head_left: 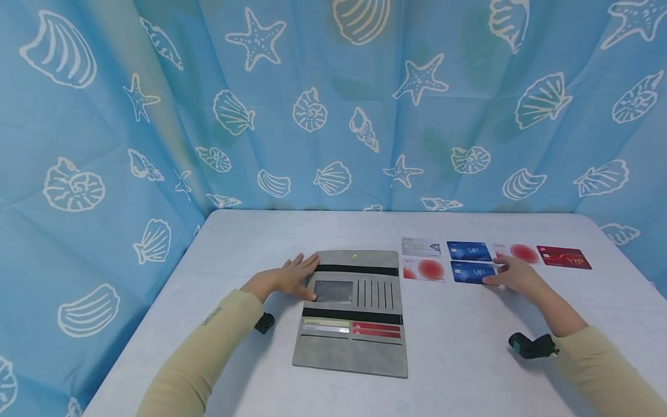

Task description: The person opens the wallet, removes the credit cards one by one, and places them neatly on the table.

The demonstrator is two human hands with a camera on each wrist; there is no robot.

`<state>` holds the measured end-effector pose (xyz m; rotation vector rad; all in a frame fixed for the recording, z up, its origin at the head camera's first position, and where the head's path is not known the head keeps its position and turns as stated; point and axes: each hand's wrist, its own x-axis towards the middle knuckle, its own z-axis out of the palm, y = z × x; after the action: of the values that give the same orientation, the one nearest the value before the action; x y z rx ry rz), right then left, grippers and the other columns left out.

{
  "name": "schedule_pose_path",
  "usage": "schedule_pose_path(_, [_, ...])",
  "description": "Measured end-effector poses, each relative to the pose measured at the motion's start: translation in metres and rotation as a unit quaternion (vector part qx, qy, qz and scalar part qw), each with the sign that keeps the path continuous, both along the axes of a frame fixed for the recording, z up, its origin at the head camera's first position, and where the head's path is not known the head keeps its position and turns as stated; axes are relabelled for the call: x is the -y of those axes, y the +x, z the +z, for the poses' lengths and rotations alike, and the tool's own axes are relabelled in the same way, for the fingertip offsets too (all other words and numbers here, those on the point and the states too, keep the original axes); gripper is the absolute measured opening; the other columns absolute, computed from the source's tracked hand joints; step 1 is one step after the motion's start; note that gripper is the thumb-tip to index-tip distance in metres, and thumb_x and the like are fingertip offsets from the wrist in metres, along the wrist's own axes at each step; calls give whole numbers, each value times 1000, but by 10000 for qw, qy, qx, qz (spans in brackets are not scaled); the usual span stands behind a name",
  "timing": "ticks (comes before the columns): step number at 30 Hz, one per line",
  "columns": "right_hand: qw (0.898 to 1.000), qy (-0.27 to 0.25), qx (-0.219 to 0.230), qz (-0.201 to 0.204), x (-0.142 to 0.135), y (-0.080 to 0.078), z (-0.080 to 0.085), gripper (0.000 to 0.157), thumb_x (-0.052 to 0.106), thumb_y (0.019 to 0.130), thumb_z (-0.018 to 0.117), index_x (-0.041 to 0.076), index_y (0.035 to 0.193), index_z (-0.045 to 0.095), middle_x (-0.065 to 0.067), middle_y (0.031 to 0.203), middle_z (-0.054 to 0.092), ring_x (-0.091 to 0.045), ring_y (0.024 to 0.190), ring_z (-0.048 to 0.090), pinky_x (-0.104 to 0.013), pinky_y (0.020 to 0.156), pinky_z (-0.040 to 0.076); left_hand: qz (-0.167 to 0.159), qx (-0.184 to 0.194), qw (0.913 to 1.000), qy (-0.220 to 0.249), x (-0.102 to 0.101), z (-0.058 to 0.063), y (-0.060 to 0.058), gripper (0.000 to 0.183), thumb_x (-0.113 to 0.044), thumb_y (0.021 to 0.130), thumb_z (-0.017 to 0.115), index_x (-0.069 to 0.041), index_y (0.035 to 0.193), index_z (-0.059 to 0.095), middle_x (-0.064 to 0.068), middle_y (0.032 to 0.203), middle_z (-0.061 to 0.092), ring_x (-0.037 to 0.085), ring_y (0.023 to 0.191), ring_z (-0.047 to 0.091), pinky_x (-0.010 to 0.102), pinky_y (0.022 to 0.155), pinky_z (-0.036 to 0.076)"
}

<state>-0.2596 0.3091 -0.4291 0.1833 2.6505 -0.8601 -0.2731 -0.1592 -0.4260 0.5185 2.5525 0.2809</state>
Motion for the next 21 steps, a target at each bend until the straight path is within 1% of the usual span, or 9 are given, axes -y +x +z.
schedule_pose_path(5, [9999, -30, -92, 63, 4, 2, 8, 84, 34, 81, 68, -12, 136, 25, -35, 118, 41, -40, 97, 48, -46, 84, 49, -7, 6, 10000, -40, 0, -1, -1, 96, -45, 80, 64, -13, 148, 5, 1, 155, -4, 29, 140, -9, 46, 113, -4])
schedule_pose_path(11, [9981, -476, -359, 164, 25, 11, 19, 77, 32, 84, 65, -12, 136, 27, -32, 115, 44, -40, 100, 48, -47, 88, 48, -18, 4, 10000, -44, 0, -1, -1, 96, -46, 81, 64, -14, 148, 4, 1, 155, -4, 29, 140, -10, 46, 113, -4])
schedule_pose_path(14, [9966, -597, -525, 228, 36, 17, 22, 71, 29, 86, 64, -9, 135, 31, -31, 115, 46, -38, 100, 49, -46, 87, 48, -19, -5, 10000, -28, 0, -1, 0, 96, -45, 81, 64, -13, 148, 4, 1, 155, -3, 29, 140, -9, 46, 113, -3])
schedule_pose_path(18, [9946, -699, -683, 334, 51, 24, 23, 63, 26, 86, 63, -7, 133, 37, -26, 110, 50, -33, 95, 52, -41, 82, 52, -37, -31, 10000, -36, 0, 0, 0, 96, -45, 81, 64, -13, 148, 5, 1, 155, -3, 30, 140, -9, 47, 113, -3])
schedule_pose_path(21, [9934, -767, -686, 504, 62, 30, 25, 60, 26, 85, 65, -6, 130, 41, -22, 106, 54, -27, 91, 53, -37, 77, 53, -50, -48, 10000, -59, 0, 0, 0, 96, -45, 81, 64, -13, 148, 4, 2, 155, -3, 30, 140, -9, 47, 113, -3])
